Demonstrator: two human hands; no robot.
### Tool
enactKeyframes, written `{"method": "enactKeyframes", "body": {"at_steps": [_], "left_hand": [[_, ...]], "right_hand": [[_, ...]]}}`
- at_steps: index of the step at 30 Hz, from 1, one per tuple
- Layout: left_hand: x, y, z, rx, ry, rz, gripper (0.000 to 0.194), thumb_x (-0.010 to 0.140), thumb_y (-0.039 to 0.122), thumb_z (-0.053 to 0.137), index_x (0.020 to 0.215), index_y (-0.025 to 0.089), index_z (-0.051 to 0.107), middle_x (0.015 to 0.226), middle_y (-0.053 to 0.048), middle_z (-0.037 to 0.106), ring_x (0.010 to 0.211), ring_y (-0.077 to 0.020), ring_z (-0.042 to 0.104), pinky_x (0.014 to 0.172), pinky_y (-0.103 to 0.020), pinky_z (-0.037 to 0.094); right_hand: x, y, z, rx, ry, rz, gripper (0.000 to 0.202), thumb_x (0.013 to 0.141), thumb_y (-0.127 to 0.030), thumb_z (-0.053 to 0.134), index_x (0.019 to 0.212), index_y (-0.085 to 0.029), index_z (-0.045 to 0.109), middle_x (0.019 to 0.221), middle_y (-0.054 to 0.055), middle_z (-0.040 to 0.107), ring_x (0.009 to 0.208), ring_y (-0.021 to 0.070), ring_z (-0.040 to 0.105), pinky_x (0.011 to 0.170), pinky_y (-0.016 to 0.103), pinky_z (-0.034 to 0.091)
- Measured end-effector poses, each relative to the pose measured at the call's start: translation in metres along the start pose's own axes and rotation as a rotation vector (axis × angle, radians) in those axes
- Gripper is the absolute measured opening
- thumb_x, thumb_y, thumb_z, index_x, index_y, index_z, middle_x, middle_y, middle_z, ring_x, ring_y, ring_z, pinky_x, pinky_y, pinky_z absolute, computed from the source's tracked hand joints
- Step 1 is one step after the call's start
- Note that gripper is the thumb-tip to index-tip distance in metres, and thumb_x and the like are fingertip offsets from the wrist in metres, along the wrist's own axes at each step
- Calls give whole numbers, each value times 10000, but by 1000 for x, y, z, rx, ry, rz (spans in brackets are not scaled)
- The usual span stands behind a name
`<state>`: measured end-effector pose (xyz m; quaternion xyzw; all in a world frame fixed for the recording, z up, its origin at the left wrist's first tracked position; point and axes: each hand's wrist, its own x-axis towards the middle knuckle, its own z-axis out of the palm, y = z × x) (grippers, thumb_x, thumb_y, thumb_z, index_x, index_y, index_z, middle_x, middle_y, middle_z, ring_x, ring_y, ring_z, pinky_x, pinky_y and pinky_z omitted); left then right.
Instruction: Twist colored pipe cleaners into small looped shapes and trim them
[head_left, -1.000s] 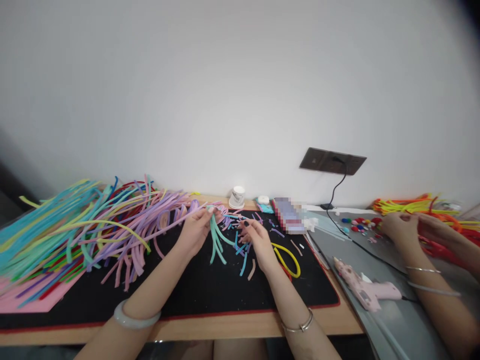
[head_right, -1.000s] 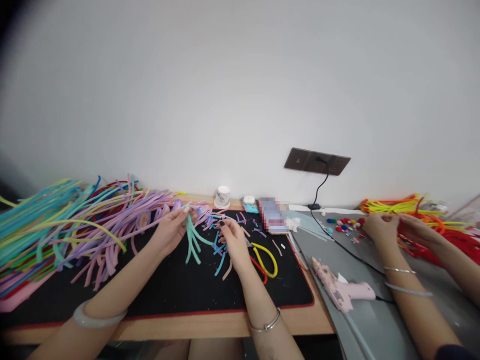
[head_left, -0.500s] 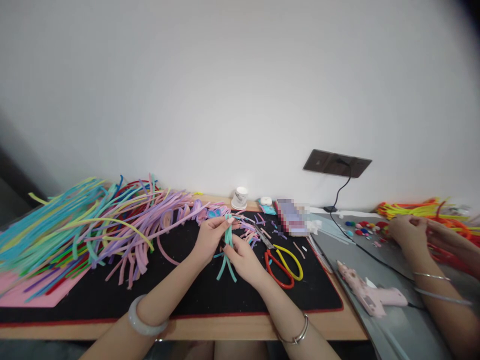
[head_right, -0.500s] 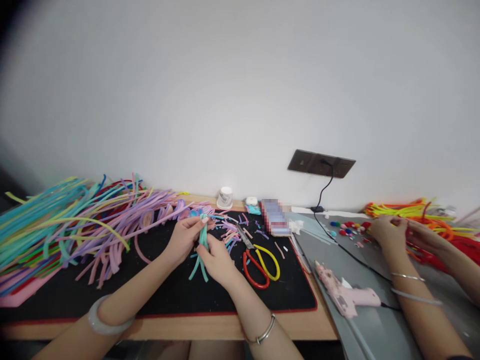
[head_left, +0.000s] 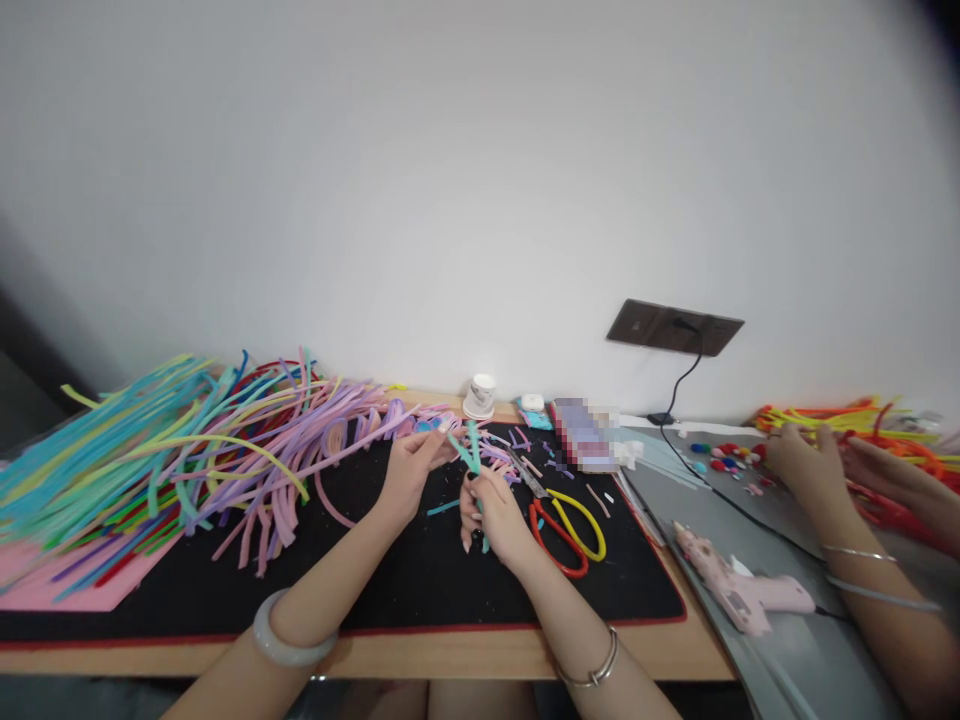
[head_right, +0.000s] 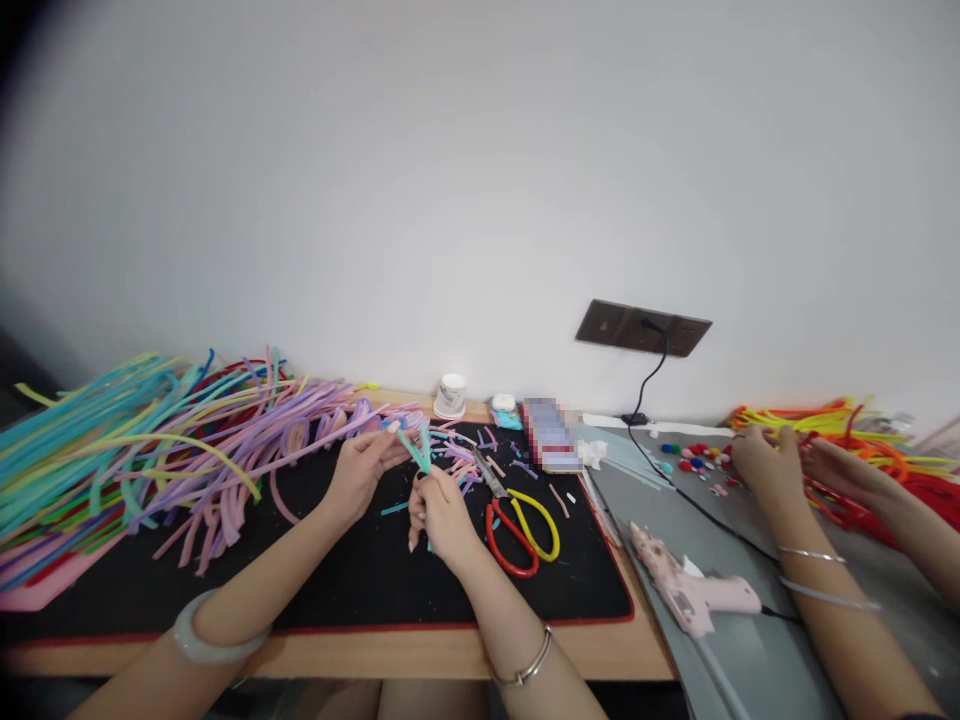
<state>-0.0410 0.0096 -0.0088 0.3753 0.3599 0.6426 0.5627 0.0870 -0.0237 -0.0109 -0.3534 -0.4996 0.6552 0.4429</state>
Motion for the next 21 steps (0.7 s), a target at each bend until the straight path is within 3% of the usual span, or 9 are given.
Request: {"method": "enactKeyframes", "body": {"at_steps": [2,4,9,16,21], "left_hand": [[0,1,-1,-19,34,-15,368,695,480,731,751,126,646,875,-98,723,771,-224,700,784,-366,534],[-1,1,1,-17,-4,-44,378,715,487,715,846,142,629,929,-96,716,782,-210,700,773,-350,531],[-9,-3,9,46,-317,-164,530,768,512,656,1146,150,577,938,-103,709,852,-225,676,746,-321,500],[-16,-4,12,371,-385,11,350,847,480,554,891,142,633,858,-57,685,808,-193,619,756,-297,461],[-14,-3,11,394,-331,-21,401,858,535,491,755,157,577,708,-33,649,662,-178,598,672,-300,462]], "right_hand": [[0,-1,-1,5,22,1,134,730,-282,430,646,-221,346,447,-110,328,313,59,276,273,203,385],[-1,-1,-1,-6,19,21,131,726,-282,437,652,-222,346,440,-112,332,304,59,272,270,204,382],[0,2,-1,-24,-27,73,117,723,-291,440,672,-226,357,416,-114,344,281,65,271,271,219,393],[-2,6,0,-110,-66,91,102,771,-306,391,699,-235,399,352,-94,384,251,108,320,299,264,425],[-2,2,-3,-226,-92,61,183,806,-326,396,662,-220,435,427,-28,499,362,143,479,413,276,451]]}}
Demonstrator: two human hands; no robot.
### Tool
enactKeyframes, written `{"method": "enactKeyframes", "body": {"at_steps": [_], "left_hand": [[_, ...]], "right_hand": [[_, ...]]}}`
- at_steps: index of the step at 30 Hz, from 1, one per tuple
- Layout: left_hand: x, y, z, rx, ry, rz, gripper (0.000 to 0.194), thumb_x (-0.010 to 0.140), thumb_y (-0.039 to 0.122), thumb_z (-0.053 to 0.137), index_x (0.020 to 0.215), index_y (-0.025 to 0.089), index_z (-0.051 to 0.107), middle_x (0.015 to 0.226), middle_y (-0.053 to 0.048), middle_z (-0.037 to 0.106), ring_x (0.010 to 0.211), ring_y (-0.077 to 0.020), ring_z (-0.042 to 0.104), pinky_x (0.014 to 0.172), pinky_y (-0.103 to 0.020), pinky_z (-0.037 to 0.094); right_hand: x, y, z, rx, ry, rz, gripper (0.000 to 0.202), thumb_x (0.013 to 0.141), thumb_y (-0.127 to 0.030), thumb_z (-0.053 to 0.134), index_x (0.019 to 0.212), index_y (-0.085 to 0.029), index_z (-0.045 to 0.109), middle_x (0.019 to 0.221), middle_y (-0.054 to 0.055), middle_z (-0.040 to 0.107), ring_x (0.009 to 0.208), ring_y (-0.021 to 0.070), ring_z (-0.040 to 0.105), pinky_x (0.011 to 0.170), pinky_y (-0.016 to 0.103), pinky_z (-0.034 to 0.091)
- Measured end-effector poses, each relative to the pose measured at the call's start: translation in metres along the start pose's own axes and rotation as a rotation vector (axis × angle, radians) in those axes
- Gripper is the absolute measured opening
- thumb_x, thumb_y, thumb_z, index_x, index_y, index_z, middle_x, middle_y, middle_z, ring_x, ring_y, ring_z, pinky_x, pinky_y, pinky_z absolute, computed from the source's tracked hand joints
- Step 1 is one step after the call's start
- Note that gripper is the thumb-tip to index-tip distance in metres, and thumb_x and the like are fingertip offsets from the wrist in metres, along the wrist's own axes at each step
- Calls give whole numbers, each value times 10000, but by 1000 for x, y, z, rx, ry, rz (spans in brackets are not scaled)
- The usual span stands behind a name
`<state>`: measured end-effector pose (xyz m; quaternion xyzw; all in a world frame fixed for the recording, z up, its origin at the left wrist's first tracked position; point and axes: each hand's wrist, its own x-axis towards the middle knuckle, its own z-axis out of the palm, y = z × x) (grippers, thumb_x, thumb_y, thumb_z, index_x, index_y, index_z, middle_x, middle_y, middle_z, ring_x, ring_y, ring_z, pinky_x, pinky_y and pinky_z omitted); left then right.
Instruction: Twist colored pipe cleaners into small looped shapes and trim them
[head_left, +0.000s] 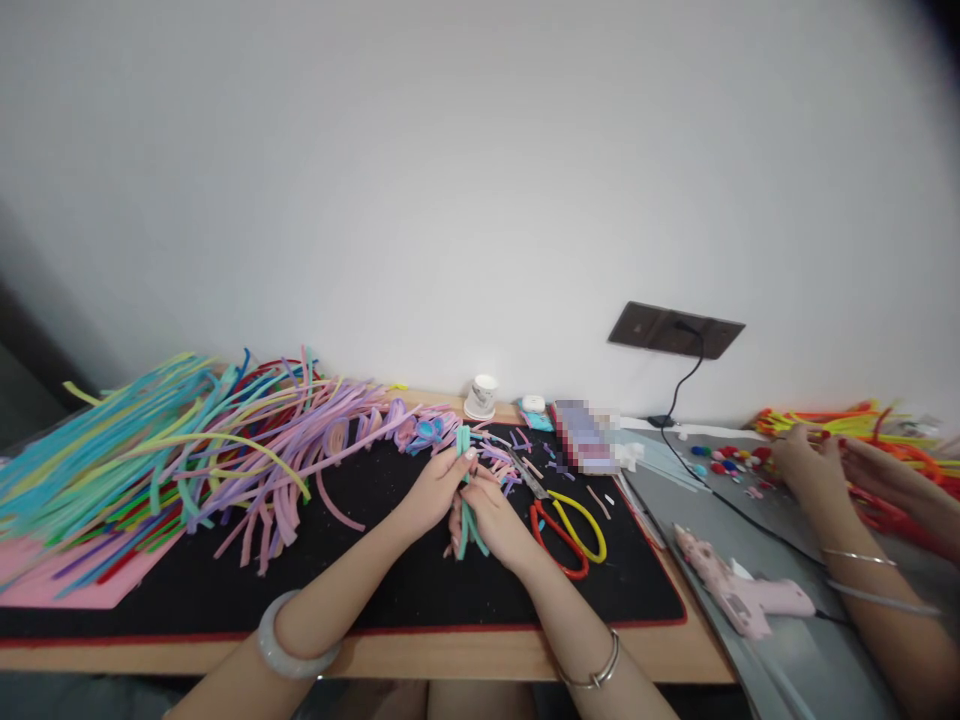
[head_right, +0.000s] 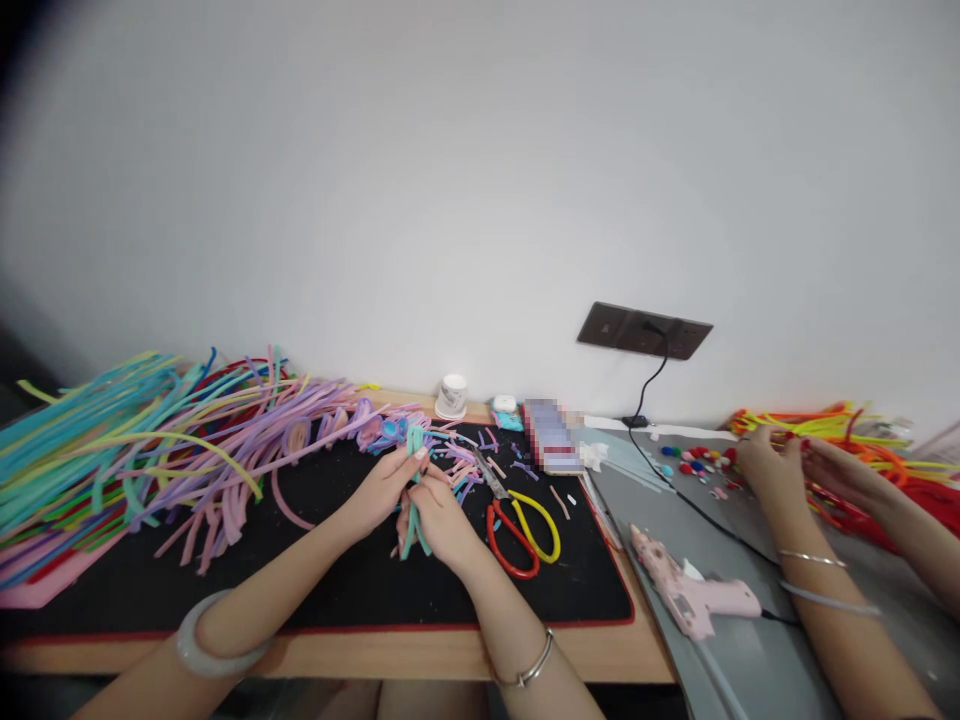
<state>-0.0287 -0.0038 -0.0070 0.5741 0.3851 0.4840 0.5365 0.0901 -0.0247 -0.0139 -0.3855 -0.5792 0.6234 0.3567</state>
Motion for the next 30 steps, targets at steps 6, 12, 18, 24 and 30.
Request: {"method": "enactKeyframes", "body": {"at_steps": [6,12,18,24,30], "left_hand": [[5,-3,-5,-198,73,14,416,824,586,502,682,203,417,543,63,435,489,-105,459,538,-247,419],[-8,7,3,95,-239,-97,358,858,545,470,758,201,453,553,76,338,450,-80,259,435,-220,203],[-11,20,2,382,-332,53,304,916,398,391,679,208,418,600,34,422,541,-124,332,524,-253,271],[-6,17,-4,460,-339,48,274,903,339,403,670,205,460,594,30,447,536,-129,350,525,-256,273],[-5,20,-2,337,-366,-76,327,884,446,435,660,208,431,558,48,392,491,-109,325,455,-234,256]], "right_hand": [[1,-8,-24,-225,419,-283,225,849,-369,490,767,-177,572,651,10,568,567,137,511,564,263,425],[-2,-17,-31,-119,361,-321,233,793,-379,599,917,-188,648,694,6,568,576,131,474,537,245,374],[-5,-20,-32,-30,296,-243,275,799,-418,595,867,-167,686,552,-31,439,468,87,316,443,221,244],[-3,-18,-34,25,234,-140,262,750,-384,655,884,-158,663,541,-64,393,442,55,287,426,190,217],[-1,-15,-32,76,226,-108,298,765,-432,640,831,-142,637,503,-73,374,420,46,263,407,184,195]]}}
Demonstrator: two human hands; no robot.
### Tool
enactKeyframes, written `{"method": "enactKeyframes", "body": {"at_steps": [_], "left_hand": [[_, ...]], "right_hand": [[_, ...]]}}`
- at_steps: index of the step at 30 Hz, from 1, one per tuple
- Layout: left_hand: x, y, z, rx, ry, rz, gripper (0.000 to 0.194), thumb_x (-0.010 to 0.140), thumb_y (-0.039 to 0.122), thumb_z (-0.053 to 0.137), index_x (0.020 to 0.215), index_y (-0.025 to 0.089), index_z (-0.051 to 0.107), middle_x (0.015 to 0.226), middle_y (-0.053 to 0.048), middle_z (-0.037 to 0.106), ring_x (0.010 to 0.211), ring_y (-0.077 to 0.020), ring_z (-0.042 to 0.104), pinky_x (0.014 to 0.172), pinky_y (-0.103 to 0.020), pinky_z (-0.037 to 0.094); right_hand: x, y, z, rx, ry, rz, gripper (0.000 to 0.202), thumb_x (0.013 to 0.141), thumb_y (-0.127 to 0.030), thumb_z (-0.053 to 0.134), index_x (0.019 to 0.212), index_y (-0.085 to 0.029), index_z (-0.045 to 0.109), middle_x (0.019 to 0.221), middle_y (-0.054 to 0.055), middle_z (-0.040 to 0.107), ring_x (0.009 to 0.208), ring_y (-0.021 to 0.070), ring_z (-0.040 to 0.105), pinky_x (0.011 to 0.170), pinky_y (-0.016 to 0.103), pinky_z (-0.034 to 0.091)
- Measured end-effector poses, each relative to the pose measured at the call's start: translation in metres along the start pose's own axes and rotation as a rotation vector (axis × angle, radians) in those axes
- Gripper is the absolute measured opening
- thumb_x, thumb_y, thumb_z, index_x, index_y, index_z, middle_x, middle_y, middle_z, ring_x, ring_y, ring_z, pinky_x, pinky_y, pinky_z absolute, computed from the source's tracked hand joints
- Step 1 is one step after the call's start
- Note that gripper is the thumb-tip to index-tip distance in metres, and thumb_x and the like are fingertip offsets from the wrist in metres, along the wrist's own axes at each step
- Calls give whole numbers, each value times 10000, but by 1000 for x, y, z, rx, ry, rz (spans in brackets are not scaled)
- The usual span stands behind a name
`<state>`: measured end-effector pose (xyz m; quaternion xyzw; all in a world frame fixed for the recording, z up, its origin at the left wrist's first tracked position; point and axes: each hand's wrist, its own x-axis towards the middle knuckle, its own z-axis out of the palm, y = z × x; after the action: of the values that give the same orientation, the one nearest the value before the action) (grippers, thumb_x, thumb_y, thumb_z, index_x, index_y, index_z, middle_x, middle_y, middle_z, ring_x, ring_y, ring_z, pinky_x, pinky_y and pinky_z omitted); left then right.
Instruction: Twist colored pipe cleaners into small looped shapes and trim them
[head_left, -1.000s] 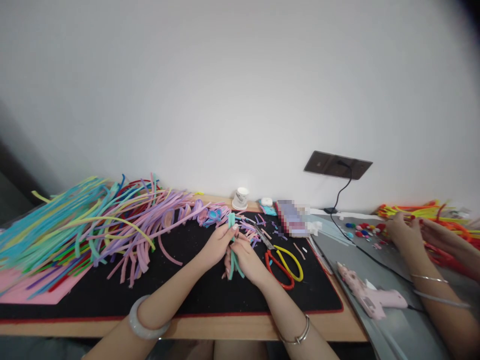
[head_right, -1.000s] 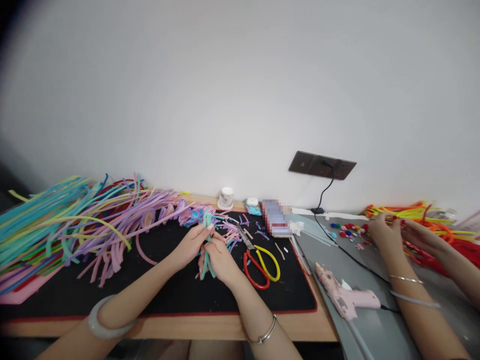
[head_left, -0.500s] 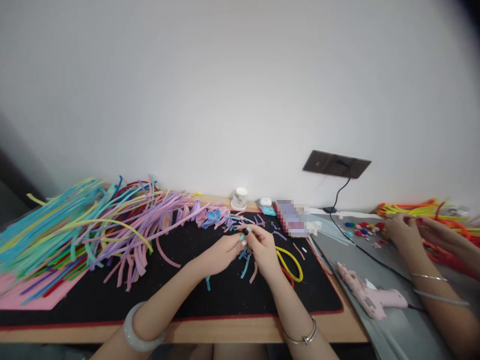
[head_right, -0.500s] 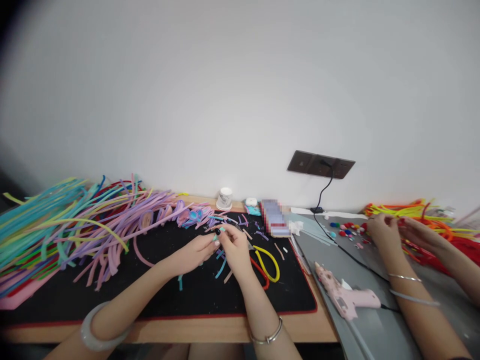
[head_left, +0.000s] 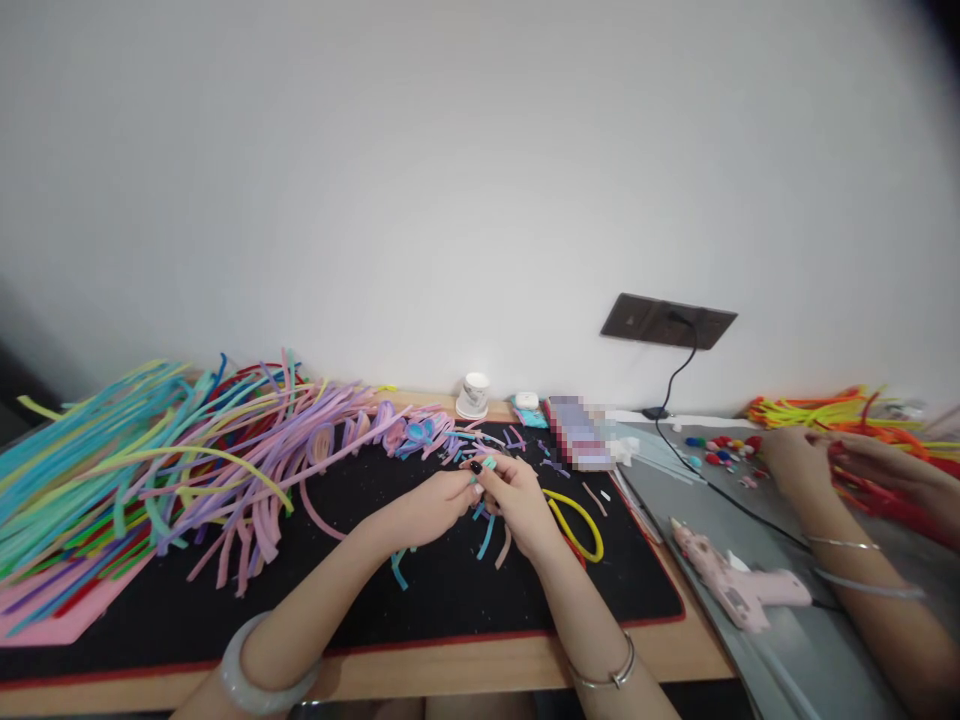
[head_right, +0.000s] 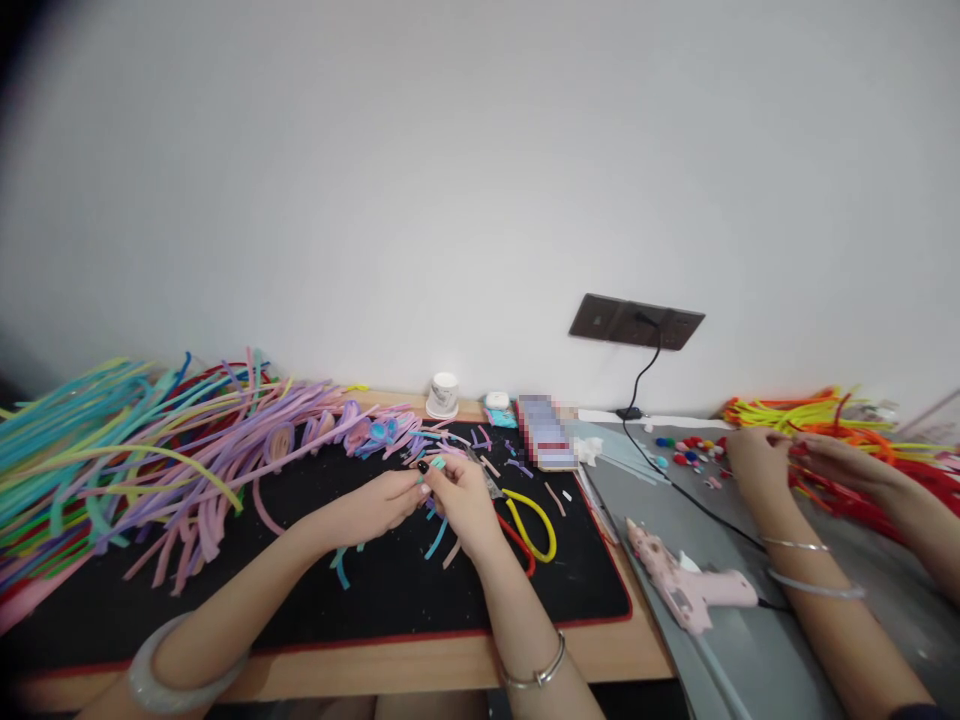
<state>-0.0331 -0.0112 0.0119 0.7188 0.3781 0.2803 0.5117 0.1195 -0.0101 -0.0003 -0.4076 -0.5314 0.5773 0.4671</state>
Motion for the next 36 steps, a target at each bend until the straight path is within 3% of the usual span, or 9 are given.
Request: {"method": "enactKeyframes", "body": {"at_steps": [7,18,22,25,27,29,31,34,36], "left_hand": [[0,4,-3,-253,-160,-226,460,791,669,482,773,215,412,628,75,340,450,-64,273,382,-179,193],[0,-5,-10,-639,-304,-359,415,780,587,601,842,201,462,623,86,275,450,-36,161,406,-156,71],[0,-8,-7,-688,-332,-358,398,790,562,610,874,191,495,620,78,338,453,-39,263,424,-154,226],[0,-8,-4,-742,-304,-278,376,792,513,638,903,173,523,669,46,443,539,-71,424,549,-222,400],[1,-9,-3,-774,-278,-270,355,773,457,682,897,156,539,682,41,458,530,-58,411,538,-209,382],[4,-13,-5,-809,-259,-291,317,772,399,697,887,143,550,635,63,411,463,-24,300,458,-162,272],[9,-20,-8,-847,-212,-318,260,798,353,672,869,132,554,580,86,336,431,-15,224,423,-143,179],[18,-30,-12,-809,10,-389,224,845,342,609,829,124,559,550,85,328,404,-28,274,403,-145,235],[23,-37,-13,-753,141,-399,199,870,314,588,894,116,582,626,23,486,487,-69,459,470,-189,393]], "right_hand": [[-1,-7,2,102,20,31,274,744,-414,653,749,-148,588,491,-66,409,421,50,273,407,186,192],[5,-4,-6,237,83,34,295,695,-400,707,691,-149,552,493,-81,375,404,30,238,377,172,159],[4,-7,-7,206,43,66,307,691,-408,701,665,-148,541,483,-76,382,403,31,250,387,175,147],[3,-7,-7,108,-50,127,303,711,-412,673,663,-143,540,471,-54,434,397,36,266,394,187,113],[5,-6,-9,31,-82,146,286,733,-409,640,681,-140,554,476,-49,444,401,40,260,400,192,111],[10,-7,-12,-83,-47,120,244,747,-384,614,719,-145,572,491,-54,441,412,53,276,408,194,154],[18,-12,-14,-261,91,12,183,734,-327,619,792,-155,595,532,-51,462,442,76,337,436,206,241],[31,-28,-5,-562,316,-258,156,733,-237,614,878,-183,624,618,-28,519,535,123,446,546,254,363],[40,-39,17,-663,240,-389,119,764,-185,568,858,-203,639,675,0,584,621,157,522,628,287,411]]}}
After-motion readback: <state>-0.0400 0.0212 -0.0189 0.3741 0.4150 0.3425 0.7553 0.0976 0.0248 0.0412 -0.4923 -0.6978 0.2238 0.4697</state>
